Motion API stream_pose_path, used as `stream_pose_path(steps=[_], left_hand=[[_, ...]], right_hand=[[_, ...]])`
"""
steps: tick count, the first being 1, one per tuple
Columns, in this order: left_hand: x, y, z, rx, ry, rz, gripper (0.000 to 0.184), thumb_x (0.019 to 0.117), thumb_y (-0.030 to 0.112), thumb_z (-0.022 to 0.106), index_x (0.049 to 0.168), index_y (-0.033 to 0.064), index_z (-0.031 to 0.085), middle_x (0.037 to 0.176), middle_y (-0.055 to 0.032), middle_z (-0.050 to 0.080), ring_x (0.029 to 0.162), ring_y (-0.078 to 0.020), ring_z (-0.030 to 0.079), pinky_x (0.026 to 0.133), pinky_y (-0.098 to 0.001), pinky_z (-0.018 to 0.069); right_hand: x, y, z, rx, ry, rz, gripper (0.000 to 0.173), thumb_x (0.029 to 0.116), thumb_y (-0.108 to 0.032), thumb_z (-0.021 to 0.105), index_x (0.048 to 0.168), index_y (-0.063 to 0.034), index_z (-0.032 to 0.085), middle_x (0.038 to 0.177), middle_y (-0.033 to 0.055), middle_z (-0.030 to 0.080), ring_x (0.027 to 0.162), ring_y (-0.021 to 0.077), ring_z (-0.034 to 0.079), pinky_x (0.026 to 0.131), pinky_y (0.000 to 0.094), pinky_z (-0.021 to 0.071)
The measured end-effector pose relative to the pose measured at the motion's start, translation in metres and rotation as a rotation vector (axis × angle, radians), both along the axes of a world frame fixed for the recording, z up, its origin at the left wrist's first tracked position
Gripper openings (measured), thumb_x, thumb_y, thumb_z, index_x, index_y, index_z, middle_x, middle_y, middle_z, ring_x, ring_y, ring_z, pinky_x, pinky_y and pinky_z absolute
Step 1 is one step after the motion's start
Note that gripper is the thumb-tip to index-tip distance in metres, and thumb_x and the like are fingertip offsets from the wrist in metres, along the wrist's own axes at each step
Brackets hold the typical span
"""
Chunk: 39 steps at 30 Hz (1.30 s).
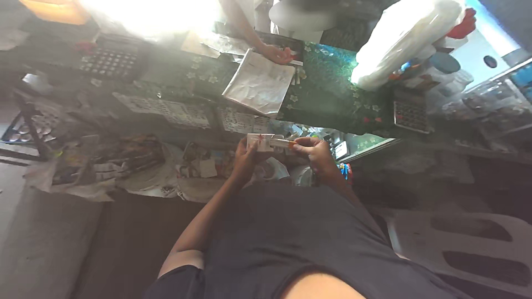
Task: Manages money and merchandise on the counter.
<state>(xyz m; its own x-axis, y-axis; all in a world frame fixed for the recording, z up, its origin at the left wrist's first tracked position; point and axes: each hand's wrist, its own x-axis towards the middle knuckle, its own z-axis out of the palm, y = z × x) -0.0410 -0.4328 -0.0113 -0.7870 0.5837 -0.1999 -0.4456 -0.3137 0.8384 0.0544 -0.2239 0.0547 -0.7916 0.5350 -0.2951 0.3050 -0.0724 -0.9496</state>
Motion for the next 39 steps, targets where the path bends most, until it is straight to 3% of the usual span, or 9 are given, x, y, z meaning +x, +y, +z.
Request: stream_pose_path(steps=[6, 9, 12, 17, 20, 24, 30, 36, 39], left_hand=[[-0.009, -0.020, 0.001, 0.044, -0.149, 0.238, 0.043, 0.1130, 0.024, 0.035, 0.151, 0.0057, 0.034, 0.123, -0.0183, 0.066, 0.102, -0.0269, 0.071, 0.088, -0.0431, 0.0617], [-0.015, -0.041, -0.006, 0.112, -0.172, 0.356, 0.044, 0.1129, 0.026, 0.033, 0.151, 0.0041, 0.036, 0.126, -0.0225, 0.065, 0.106, -0.0319, 0.071, 0.091, -0.0458, 0.0611], [-0.010, -0.066, -0.009, 0.092, -0.176, 0.490, 0.043, 0.1134, 0.027, 0.033, 0.147, -0.0006, 0.036, 0.121, -0.0221, 0.066, 0.100, -0.0303, 0.073, 0.086, -0.0432, 0.0631], [0.008, -0.105, -0.022, 0.133, -0.186, 0.688, 0.039, 0.1135, 0.024, 0.031, 0.145, 0.0019, 0.037, 0.121, -0.0168, 0.066, 0.100, -0.0260, 0.072, 0.085, -0.0398, 0.0632], [0.021, -0.126, -0.030, 0.155, -0.163, 0.771, 0.038, 0.1137, 0.024, 0.029, 0.144, 0.0039, 0.038, 0.120, -0.0148, 0.067, 0.100, -0.0242, 0.072, 0.085, -0.0386, 0.0631], [0.035, -0.145, -0.022, 0.152, -0.163, 0.869, 0.036, 0.1137, 0.026, 0.029, 0.140, 0.0058, 0.044, 0.120, -0.0121, 0.068, 0.103, -0.0222, 0.072, 0.087, -0.0366, 0.0629], [0.039, -0.158, -0.016, 0.174, -0.164, 0.955, 0.033, 0.1130, 0.024, 0.029, 0.136, 0.0068, 0.045, 0.118, -0.0109, 0.068, 0.102, -0.0209, 0.072, 0.085, -0.0359, 0.0629], [0.041, -0.161, -0.016, 0.155, -0.180, 0.976, 0.034, 0.1132, 0.025, 0.027, 0.134, 0.0067, 0.047, 0.116, -0.0112, 0.069, 0.099, -0.0205, 0.073, 0.083, -0.0354, 0.0633], [0.043, -0.165, -0.016, 0.143, -0.169, 0.970, 0.034, 0.1133, 0.025, 0.027, 0.136, 0.0075, 0.046, 0.118, -0.0096, 0.069, 0.101, -0.0199, 0.072, 0.085, -0.0352, 0.0629]], right_hand=[[-0.035, 0.034, 0.041, 0.021, 0.116, 0.046, 0.018, 0.0893, 0.007, 0.073, 0.107, 0.0049, 0.069, 0.091, 0.0119, 0.074, 0.075, 0.0189, 0.073, 0.075, 0.0356, 0.0650], [-0.079, 0.065, 0.059, 0.070, 0.191, -0.012, 0.020, 0.0906, 0.005, 0.072, 0.110, 0.0049, 0.069, 0.095, 0.0124, 0.074, 0.077, 0.0187, 0.073, 0.077, 0.0352, 0.0646], [-0.135, 0.093, 0.072, 0.146, 0.216, -0.117, 0.022, 0.0915, 0.000, 0.073, 0.113, 0.0023, 0.071, 0.098, 0.0110, 0.075, 0.081, 0.0165, 0.072, 0.079, 0.0340, 0.0619], [-0.205, 0.107, 0.080, 0.119, 0.263, -0.211, 0.022, 0.0942, -0.001, 0.070, 0.116, 0.0030, 0.068, 0.102, 0.0141, 0.072, 0.079, 0.0176, 0.071, 0.075, 0.0330, 0.0617], [-0.234, 0.108, 0.071, 0.186, 0.227, -0.252, 0.024, 0.0910, -0.001, 0.072, 0.115, 0.0007, 0.070, 0.104, 0.0154, 0.072, 0.085, 0.0207, 0.071, 0.080, 0.0371, 0.0614], [-0.261, 0.109, 0.054, 0.279, 0.181, -0.334, 0.021, 0.0901, -0.007, 0.073, 0.110, -0.0027, 0.074, 0.105, 0.0156, 0.073, 0.098, 0.0265, 0.069, 0.088, 0.0460, 0.0568], [-0.282, 0.103, 0.045, 0.407, 0.017, -0.302, 0.025, 0.0952, -0.020, 0.070, 0.117, -0.0075, 0.074, 0.122, 0.0167, 0.070, 0.117, 0.0317, 0.064, 0.099, 0.0551, 0.0494], [-0.288, 0.114, 0.037, 0.313, 0.084, -0.164, 0.031, 0.0893, -0.009, 0.077, 0.119, -0.0039, 0.072, 0.115, 0.0149, 0.073, 0.103, 0.0255, 0.071, 0.093, 0.0448, 0.0581], [-0.282, 0.133, 0.042, 0.521, -0.022, -0.145, 0.037, 0.0917, -0.008, 0.072, 0.128, -0.0030, 0.068, 0.124, 0.0184, 0.070, 0.115, 0.0308, 0.067, 0.100, 0.0495, 0.0532]])
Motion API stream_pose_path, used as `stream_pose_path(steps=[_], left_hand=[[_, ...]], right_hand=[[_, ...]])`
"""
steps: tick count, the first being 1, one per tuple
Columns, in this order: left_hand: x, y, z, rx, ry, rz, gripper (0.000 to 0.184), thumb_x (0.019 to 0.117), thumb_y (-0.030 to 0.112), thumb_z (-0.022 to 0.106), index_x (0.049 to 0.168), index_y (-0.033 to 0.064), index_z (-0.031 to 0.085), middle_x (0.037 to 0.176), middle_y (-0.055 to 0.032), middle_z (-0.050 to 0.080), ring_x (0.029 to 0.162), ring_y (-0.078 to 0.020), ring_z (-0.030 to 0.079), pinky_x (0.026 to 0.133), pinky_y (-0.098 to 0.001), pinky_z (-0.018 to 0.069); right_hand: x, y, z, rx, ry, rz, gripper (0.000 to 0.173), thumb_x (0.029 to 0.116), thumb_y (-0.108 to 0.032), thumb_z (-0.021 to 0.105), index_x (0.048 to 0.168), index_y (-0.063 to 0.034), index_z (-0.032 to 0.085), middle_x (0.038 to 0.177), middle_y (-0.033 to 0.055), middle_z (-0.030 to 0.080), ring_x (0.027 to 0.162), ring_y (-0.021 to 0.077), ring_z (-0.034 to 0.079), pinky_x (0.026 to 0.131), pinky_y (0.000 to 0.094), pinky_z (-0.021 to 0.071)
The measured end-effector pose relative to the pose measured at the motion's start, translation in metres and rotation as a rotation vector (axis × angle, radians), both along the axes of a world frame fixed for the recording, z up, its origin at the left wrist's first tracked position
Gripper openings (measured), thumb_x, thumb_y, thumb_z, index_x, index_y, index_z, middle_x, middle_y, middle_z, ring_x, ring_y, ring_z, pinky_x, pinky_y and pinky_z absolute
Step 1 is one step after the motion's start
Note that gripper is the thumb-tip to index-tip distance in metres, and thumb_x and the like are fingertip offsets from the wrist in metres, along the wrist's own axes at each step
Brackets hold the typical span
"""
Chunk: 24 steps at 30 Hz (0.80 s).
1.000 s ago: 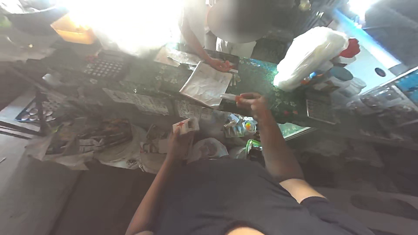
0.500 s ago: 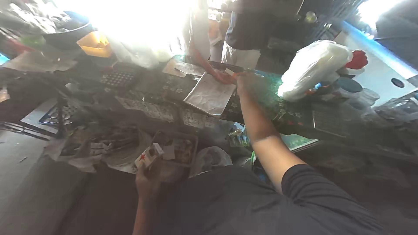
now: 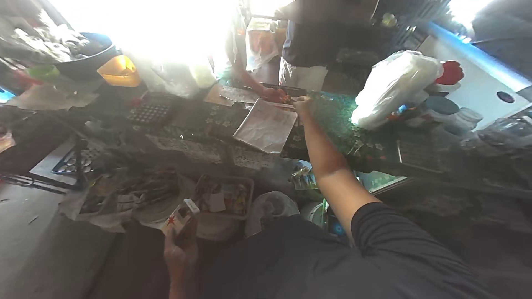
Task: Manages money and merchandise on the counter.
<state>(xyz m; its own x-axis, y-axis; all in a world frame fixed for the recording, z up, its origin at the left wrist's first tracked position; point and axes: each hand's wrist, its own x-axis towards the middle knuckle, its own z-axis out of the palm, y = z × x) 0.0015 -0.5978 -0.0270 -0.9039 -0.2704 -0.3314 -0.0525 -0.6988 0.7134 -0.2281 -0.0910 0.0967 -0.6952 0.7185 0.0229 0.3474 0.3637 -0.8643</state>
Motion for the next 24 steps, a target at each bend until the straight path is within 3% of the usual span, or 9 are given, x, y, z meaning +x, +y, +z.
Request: stream_pose_path(steps=[3, 5, 6, 8, 10, 15, 19, 21, 24], left_hand=[[0.001, -0.006, -0.004, -0.025, -0.006, 0.006, 0.035, 0.1132, 0.025, 0.028, 0.136, 0.0065, 0.047, 0.116, -0.0107, 0.070, 0.098, -0.0213, 0.073, 0.084, -0.0360, 0.0636], [0.001, -0.009, -0.006, -0.042, -0.028, 0.008, 0.035, 0.1132, 0.026, 0.028, 0.137, 0.0069, 0.044, 0.117, -0.0109, 0.069, 0.099, -0.0217, 0.073, 0.084, -0.0373, 0.0634], [0.002, -0.009, -0.005, -0.051, -0.042, 0.013, 0.035, 0.1133, 0.027, 0.029, 0.137, 0.0073, 0.044, 0.117, -0.0104, 0.069, 0.099, -0.0210, 0.074, 0.083, -0.0368, 0.0637], [0.001, -0.009, -0.004, -0.050, -0.063, 0.014, 0.035, 0.1133, 0.026, 0.029, 0.140, 0.0068, 0.042, 0.119, -0.0110, 0.067, 0.101, -0.0209, 0.072, 0.084, -0.0371, 0.0627], [-0.001, -0.008, -0.005, -0.049, -0.081, 0.026, 0.033, 0.1130, 0.024, 0.030, 0.138, 0.0068, 0.043, 0.117, -0.0107, 0.068, 0.099, -0.0202, 0.072, 0.083, -0.0364, 0.0631], [-0.013, -0.002, -0.010, -0.044, -0.087, -0.038, 0.034, 0.1130, 0.025, 0.031, 0.139, 0.0069, 0.043, 0.121, -0.0120, 0.066, 0.103, -0.0217, 0.071, 0.086, -0.0376, 0.0620], [-0.025, 0.014, -0.006, -0.054, -0.080, -0.146, 0.037, 0.1132, 0.025, 0.032, 0.142, 0.0043, 0.042, 0.124, -0.0134, 0.065, 0.107, -0.0222, 0.070, 0.089, -0.0371, 0.0607], [-0.032, 0.021, -0.005, -0.079, -0.041, -0.229, 0.038, 0.1137, 0.026, 0.027, 0.141, 0.0032, 0.041, 0.121, -0.0135, 0.066, 0.105, -0.0215, 0.070, 0.090, -0.0370, 0.0606], [-0.042, 0.035, -0.006, -0.123, 0.039, -0.378, 0.042, 0.1138, 0.028, 0.020, 0.144, 0.0046, 0.038, 0.120, -0.0127, 0.066, 0.104, -0.0206, 0.070, 0.092, -0.0375, 0.0596]], right_hand=[[0.006, 0.037, -0.022, 0.299, -0.196, 0.039, 0.050, 0.0924, -0.007, 0.065, 0.143, -0.0068, 0.059, 0.148, 0.0201, 0.054, 0.137, 0.0381, 0.052, 0.112, 0.0566, 0.0442], [0.009, 0.057, -0.042, 0.389, -0.328, 0.190, 0.048, 0.1033, -0.009, 0.051, 0.151, -0.0081, 0.052, 0.161, 0.0218, 0.039, 0.148, 0.0417, 0.039, 0.119, 0.0573, 0.0350], [0.012, 0.062, -0.048, 0.428, -0.370, 0.254, 0.045, 0.1071, -0.011, 0.045, 0.152, -0.0077, 0.050, 0.162, 0.0219, 0.038, 0.150, 0.0426, 0.035, 0.121, 0.0575, 0.0312], [0.021, 0.061, -0.058, 0.495, -0.343, 0.303, 0.040, 0.1086, -0.013, 0.045, 0.146, -0.0051, 0.057, 0.158, 0.0215, 0.045, 0.149, 0.0407, 0.038, 0.123, 0.0555, 0.0294], [0.039, 0.051, -0.064, 0.572, -0.324, 0.297, 0.037, 0.1063, -0.013, 0.049, 0.138, -0.0072, 0.065, 0.151, 0.0167, 0.055, 0.144, 0.0349, 0.047, 0.120, 0.0530, 0.0356], [0.115, 0.000, -0.074, 0.621, -0.231, 0.256, 0.041, 0.1007, 0.008, 0.040, 0.129, 0.0010, 0.069, 0.145, 0.0186, 0.060, 0.142, 0.0338, 0.051, 0.120, 0.0481, 0.0382], [0.162, -0.008, -0.079, 0.645, -0.180, 0.434, 0.038, 0.1089, -0.016, 0.047, 0.140, -0.0018, 0.062, 0.151, 0.0160, 0.055, 0.147, 0.0344, 0.044, 0.123, 0.0472, 0.0339], [0.175, -0.003, -0.080, 0.666, -0.206, 0.505, 0.048, 0.1074, -0.030, 0.053, 0.146, -0.0027, 0.056, 0.155, 0.0148, 0.051, 0.150, 0.0356, 0.038, 0.124, 0.0486, 0.0302], [0.177, 0.007, -0.073, 0.671, -0.240, 0.521, 0.051, 0.1047, -0.039, 0.057, 0.143, -0.0048, 0.060, 0.156, 0.0153, 0.050, 0.147, 0.0372, 0.041, 0.122, 0.0505, 0.0333]])
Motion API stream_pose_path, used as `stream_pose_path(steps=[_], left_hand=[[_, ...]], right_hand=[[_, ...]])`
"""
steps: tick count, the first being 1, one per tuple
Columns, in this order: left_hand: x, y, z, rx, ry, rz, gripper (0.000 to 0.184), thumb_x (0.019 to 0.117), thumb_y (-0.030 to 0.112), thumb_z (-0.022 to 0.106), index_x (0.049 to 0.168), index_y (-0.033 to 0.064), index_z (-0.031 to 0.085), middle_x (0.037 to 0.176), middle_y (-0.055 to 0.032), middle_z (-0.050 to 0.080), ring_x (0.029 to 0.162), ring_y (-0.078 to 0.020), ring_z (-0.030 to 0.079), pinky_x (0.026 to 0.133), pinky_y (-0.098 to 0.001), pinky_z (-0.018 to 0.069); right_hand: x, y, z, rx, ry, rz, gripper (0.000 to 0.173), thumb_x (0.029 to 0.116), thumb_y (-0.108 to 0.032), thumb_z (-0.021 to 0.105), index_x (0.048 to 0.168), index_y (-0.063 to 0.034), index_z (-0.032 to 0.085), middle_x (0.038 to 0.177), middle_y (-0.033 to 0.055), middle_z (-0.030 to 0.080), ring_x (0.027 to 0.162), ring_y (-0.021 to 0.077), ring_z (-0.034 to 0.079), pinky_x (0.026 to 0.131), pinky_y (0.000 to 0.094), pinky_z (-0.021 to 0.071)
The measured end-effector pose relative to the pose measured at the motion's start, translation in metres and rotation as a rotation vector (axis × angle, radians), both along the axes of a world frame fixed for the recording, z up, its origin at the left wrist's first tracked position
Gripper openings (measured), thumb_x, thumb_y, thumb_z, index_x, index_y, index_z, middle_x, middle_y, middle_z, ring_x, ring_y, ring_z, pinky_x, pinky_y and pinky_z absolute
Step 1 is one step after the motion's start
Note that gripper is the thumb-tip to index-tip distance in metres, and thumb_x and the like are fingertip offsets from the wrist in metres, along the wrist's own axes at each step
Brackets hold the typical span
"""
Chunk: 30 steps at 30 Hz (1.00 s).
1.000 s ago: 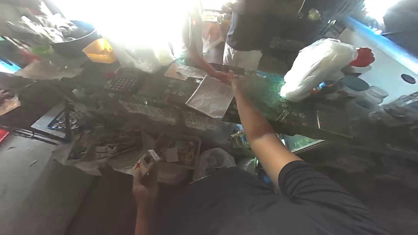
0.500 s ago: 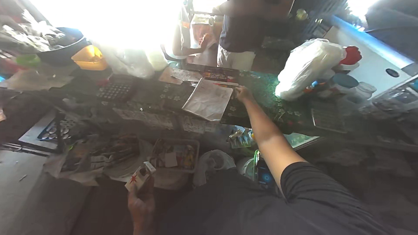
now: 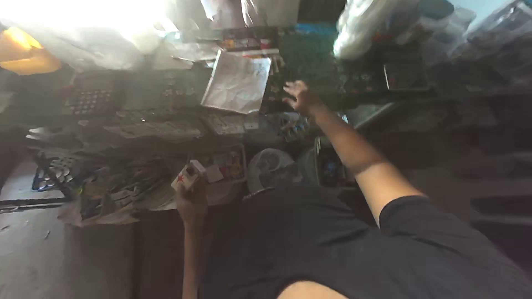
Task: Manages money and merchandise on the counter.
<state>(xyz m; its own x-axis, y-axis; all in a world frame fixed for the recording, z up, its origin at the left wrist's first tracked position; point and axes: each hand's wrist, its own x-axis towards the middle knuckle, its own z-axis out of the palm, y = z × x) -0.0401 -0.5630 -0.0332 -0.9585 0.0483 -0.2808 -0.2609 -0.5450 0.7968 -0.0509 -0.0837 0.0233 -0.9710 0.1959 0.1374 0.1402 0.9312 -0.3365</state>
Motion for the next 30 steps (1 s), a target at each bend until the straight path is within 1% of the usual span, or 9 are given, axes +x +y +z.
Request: stream_pose_path(steps=[2, 6, 8, 10, 12, 15, 18, 21, 30], left_hand=[[-0.006, 0.010, -0.001, -0.003, 0.049, -0.086, 0.042, 0.1133, 0.028, 0.018, 0.141, 0.0077, 0.042, 0.121, -0.0098, 0.066, 0.106, -0.0186, 0.069, 0.094, -0.0363, 0.0590], [-0.013, 0.030, -0.003, -0.013, 0.070, -0.180, 0.040, 0.1127, 0.028, 0.020, 0.139, 0.0112, 0.045, 0.125, -0.0088, 0.065, 0.110, -0.0194, 0.067, 0.095, -0.0379, 0.0574], [-0.013, 0.041, -0.003, -0.035, 0.019, -0.181, 0.039, 0.1132, 0.030, 0.023, 0.139, 0.0107, 0.045, 0.124, -0.0101, 0.066, 0.110, -0.0215, 0.068, 0.095, -0.0398, 0.0577], [-0.012, 0.051, -0.003, -0.047, -0.054, -0.181, 0.039, 0.1131, 0.031, 0.026, 0.140, 0.0097, 0.043, 0.127, -0.0117, 0.063, 0.110, -0.0238, 0.067, 0.095, -0.0412, 0.0576], [-0.010, 0.059, -0.005, -0.047, -0.112, -0.173, 0.037, 0.1129, 0.030, 0.029, 0.139, 0.0089, 0.044, 0.126, -0.0125, 0.063, 0.109, -0.0248, 0.068, 0.094, -0.0420, 0.0582], [-0.011, 0.064, -0.012, -0.048, -0.143, -0.180, 0.036, 0.1120, 0.030, 0.033, 0.140, 0.0092, 0.043, 0.126, -0.0127, 0.063, 0.110, -0.0253, 0.068, 0.095, -0.0431, 0.0581], [-0.013, 0.068, -0.013, -0.054, -0.157, -0.194, 0.037, 0.1120, 0.030, 0.034, 0.141, 0.0095, 0.042, 0.128, -0.0109, 0.062, 0.111, -0.0241, 0.067, 0.095, -0.0412, 0.0584], [-0.015, 0.064, -0.017, -0.069, -0.181, -0.203, 0.037, 0.1124, 0.032, 0.033, 0.141, 0.0106, 0.042, 0.128, -0.0101, 0.062, 0.111, -0.0238, 0.067, 0.094, -0.0410, 0.0586], [-0.023, 0.059, -0.013, -0.131, -0.174, -0.169, 0.037, 0.1126, 0.032, 0.030, 0.140, 0.0113, 0.042, 0.128, -0.0092, 0.062, 0.108, -0.0235, 0.068, 0.093, -0.0396, 0.0590]], right_hand=[[-0.007, 0.009, 0.001, 0.013, -0.008, 0.002, 0.049, 0.1052, -0.042, 0.055, 0.138, -0.0072, 0.065, 0.157, 0.0162, 0.049, 0.147, 0.0369, 0.042, 0.121, 0.0512, 0.0343], [-0.001, 0.019, -0.014, 0.111, 0.080, 0.001, 0.047, 0.1047, -0.048, 0.051, 0.139, -0.0196, 0.067, 0.153, 0.0127, 0.055, 0.149, 0.0365, 0.039, 0.125, 0.0544, 0.0259], [0.008, 0.019, -0.022, 0.215, 0.112, -0.017, 0.054, 0.1020, -0.058, 0.049, 0.145, -0.0269, 0.062, 0.163, 0.0145, 0.041, 0.155, 0.0420, 0.025, 0.127, 0.0611, 0.0126], [0.010, 0.023, -0.028, 0.255, 0.129, 0.007, 0.063, 0.0994, -0.061, 0.052, 0.150, -0.0230, 0.056, 0.164, 0.0208, 0.036, 0.156, 0.0437, 0.021, 0.128, 0.0621, 0.0085], [0.011, 0.025, -0.031, 0.233, 0.126, 0.034, 0.065, 0.1006, -0.057, 0.053, 0.150, -0.0161, 0.055, 0.160, 0.0215, 0.042, 0.154, 0.0395, 0.030, 0.128, 0.0554, 0.0175], [0.016, 0.028, -0.038, 0.162, 0.231, 0.061, 0.054, 0.1012, -0.045, 0.059, 0.141, -0.0087, 0.062, 0.150, 0.0195, 0.055, 0.145, 0.0375, 0.044, 0.122, 0.0487, 0.0334], [0.028, 0.027, -0.049, 0.132, 0.391, 0.060, 0.033, 0.1047, -0.021, 0.057, 0.132, -0.0076, 0.070, 0.140, 0.0164, 0.064, 0.136, 0.0361, 0.055, 0.116, 0.0444, 0.0407], [0.037, 0.022, -0.054, 0.138, 0.465, 0.046, 0.041, 0.0997, 0.005, 0.047, 0.127, -0.0104, 0.074, 0.136, 0.0137, 0.068, 0.130, 0.0345, 0.059, 0.113, 0.0413, 0.0430], [0.051, 0.010, -0.056, 0.200, 0.682, 0.021, 0.037, 0.0967, 0.010, 0.051, 0.117, -0.0057, 0.077, 0.117, 0.0127, 0.075, 0.101, 0.0293, 0.066, 0.093, 0.0374, 0.0489]])
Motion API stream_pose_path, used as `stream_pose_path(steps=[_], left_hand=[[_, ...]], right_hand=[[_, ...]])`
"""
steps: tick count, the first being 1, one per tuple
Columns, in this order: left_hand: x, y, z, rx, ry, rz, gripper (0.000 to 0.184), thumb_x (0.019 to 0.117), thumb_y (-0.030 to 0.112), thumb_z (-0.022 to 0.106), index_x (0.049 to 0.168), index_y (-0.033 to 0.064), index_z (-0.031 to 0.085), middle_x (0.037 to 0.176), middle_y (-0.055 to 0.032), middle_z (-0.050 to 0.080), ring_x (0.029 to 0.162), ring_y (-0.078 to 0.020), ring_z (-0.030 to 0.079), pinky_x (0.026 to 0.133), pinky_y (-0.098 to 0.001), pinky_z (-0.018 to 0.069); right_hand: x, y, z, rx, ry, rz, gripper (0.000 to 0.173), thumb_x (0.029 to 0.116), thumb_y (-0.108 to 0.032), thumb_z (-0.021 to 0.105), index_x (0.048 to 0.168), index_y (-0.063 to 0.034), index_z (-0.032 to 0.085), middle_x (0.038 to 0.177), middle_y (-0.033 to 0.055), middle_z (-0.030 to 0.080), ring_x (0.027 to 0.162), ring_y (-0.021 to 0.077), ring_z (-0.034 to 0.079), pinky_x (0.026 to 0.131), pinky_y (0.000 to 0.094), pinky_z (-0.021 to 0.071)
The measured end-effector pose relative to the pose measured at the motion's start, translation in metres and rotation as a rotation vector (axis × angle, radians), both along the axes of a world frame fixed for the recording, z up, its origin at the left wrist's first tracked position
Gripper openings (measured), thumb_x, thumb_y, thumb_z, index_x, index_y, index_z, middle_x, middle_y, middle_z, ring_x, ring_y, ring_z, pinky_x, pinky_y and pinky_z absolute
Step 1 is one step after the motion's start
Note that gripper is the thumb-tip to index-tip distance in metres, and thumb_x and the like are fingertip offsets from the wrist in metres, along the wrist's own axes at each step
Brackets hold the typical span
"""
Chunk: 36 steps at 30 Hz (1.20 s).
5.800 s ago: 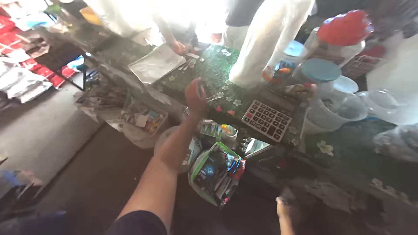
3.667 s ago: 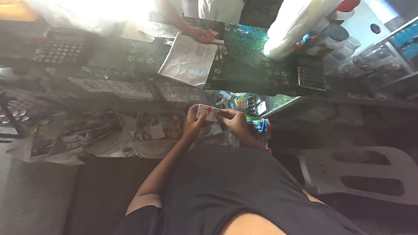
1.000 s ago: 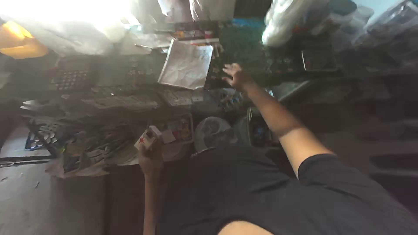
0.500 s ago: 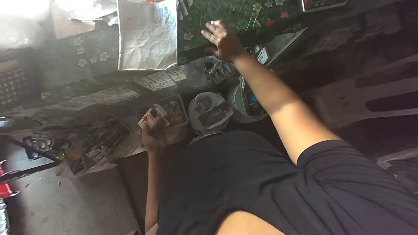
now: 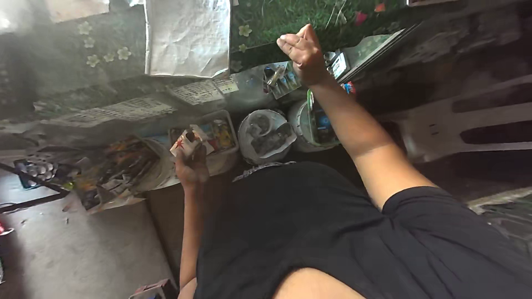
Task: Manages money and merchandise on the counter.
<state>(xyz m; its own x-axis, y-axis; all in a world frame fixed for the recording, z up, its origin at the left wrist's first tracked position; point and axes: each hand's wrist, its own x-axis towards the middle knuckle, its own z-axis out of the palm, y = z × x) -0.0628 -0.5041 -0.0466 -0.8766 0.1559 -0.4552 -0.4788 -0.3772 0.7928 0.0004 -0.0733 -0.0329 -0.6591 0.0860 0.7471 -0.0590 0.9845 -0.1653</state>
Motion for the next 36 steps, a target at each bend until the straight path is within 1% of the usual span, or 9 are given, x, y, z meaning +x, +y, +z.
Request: stream_pose_path(steps=[3, 7, 9, 14, 20, 26, 28, 33, 36], left_hand=[[-0.001, 0.003, 0.003, -0.006, 0.000, -0.031, 0.036, 0.1126, 0.030, 0.030, 0.139, 0.0104, 0.044, 0.126, -0.0091, 0.064, 0.108, -0.0228, 0.069, 0.093, -0.0392, 0.0591], [0.005, 0.012, 0.006, 0.013, -0.006, -0.104, 0.038, 0.1127, 0.032, 0.032, 0.142, 0.0101, 0.043, 0.127, -0.0107, 0.064, 0.108, -0.0235, 0.068, 0.093, -0.0402, 0.0592], [0.009, 0.019, 0.007, 0.027, -0.024, -0.144, 0.038, 0.1120, 0.035, 0.035, 0.140, 0.0115, 0.046, 0.126, -0.0093, 0.064, 0.108, -0.0229, 0.068, 0.092, -0.0398, 0.0589], [0.012, 0.033, 0.008, 0.154, 0.002, -0.375, 0.041, 0.1098, 0.037, 0.031, 0.134, 0.0119, 0.053, 0.120, -0.0069, 0.068, 0.107, -0.0201, 0.068, 0.094, -0.0405, 0.0574], [0.028, 0.058, 0.027, 0.171, -0.061, -0.462, 0.035, 0.1098, 0.028, 0.029, 0.127, 0.0086, 0.053, 0.109, -0.0082, 0.070, 0.098, -0.0201, 0.070, 0.088, -0.0406, 0.0594], [0.048, 0.087, 0.034, -0.085, 0.112, -0.704, 0.046, 0.1066, 0.006, 0.043, 0.149, -0.0023, 0.028, 0.114, -0.0157, 0.066, 0.091, -0.0214, 0.072, 0.077, -0.0401, 0.0648], [0.055, 0.097, 0.028, -0.191, 0.187, -0.749, 0.051, 0.1051, 0.006, 0.054, 0.149, -0.0040, 0.030, 0.117, -0.0174, 0.066, 0.089, -0.0205, 0.073, 0.075, -0.0390, 0.0652], [0.067, 0.117, 0.009, -0.334, 0.423, -0.898, 0.053, 0.1062, 0.016, 0.056, 0.150, -0.0045, 0.034, 0.125, -0.0235, 0.063, 0.094, -0.0255, 0.074, 0.077, -0.0432, 0.0661], [0.076, 0.130, 0.016, -0.496, 0.598, -1.036, 0.049, 0.1060, 0.018, 0.056, 0.146, -0.0060, 0.043, 0.123, -0.0248, 0.066, 0.101, -0.0254, 0.072, 0.088, -0.0438, 0.0617]], right_hand=[[0.021, -0.034, 0.012, -0.222, -0.033, -0.113, 0.033, 0.0964, 0.007, 0.054, 0.114, -0.0051, 0.079, 0.110, 0.0143, 0.077, 0.098, 0.0315, 0.069, 0.091, 0.0417, 0.0528], [0.061, -0.084, -0.014, -0.647, -0.667, -0.186, 0.028, 0.0985, 0.000, 0.055, 0.115, -0.0054, 0.077, 0.113, 0.0217, 0.073, 0.118, 0.0421, 0.064, 0.108, 0.0574, 0.0466], [0.074, -0.095, -0.059, -0.665, -0.897, -0.123, 0.033, 0.0903, 0.009, 0.058, 0.113, -0.0044, 0.078, 0.113, 0.0226, 0.074, 0.118, 0.0438, 0.064, 0.109, 0.0595, 0.0445], [0.088, -0.113, -0.111, -0.625, -1.175, -0.098, 0.036, 0.0892, 0.002, 0.068, 0.125, -0.0036, 0.073, 0.129, 0.0236, 0.066, 0.125, 0.0414, 0.061, 0.110, 0.0594, 0.0454], [0.100, -0.137, -0.076, -0.948, -0.985, -0.145, 0.031, 0.0985, -0.022, 0.068, 0.124, -0.0038, 0.072, 0.123, 0.0201, 0.071, 0.118, 0.0364, 0.067, 0.107, 0.0590, 0.0487], [0.118, -0.180, -0.010, -1.713, -0.637, 0.042, 0.041, 0.1124, -0.025, 0.043, 0.135, 0.0047, 0.059, 0.117, 0.0209, 0.069, 0.099, 0.0227, 0.071, 0.091, 0.0412, 0.0591], [0.124, -0.184, 0.009, -1.586, -0.575, 0.005, 0.038, 0.1108, -0.021, 0.047, 0.130, 0.0078, 0.063, 0.121, 0.0232, 0.068, 0.109, 0.0236, 0.067, 0.102, 0.0417, 0.0515], [0.137, -0.192, 0.012, -1.293, -0.449, -0.267, 0.036, 0.1070, -0.027, 0.054, 0.120, 0.0013, 0.071, 0.112, 0.0191, 0.073, 0.107, 0.0282, 0.070, 0.101, 0.0486, 0.0514], [0.150, -0.198, 0.021, -1.169, -0.436, -0.362, 0.044, 0.1069, -0.032, 0.053, 0.134, 0.0014, 0.064, 0.122, 0.0212, 0.071, 0.116, 0.0314, 0.067, 0.107, 0.0481, 0.0488]])
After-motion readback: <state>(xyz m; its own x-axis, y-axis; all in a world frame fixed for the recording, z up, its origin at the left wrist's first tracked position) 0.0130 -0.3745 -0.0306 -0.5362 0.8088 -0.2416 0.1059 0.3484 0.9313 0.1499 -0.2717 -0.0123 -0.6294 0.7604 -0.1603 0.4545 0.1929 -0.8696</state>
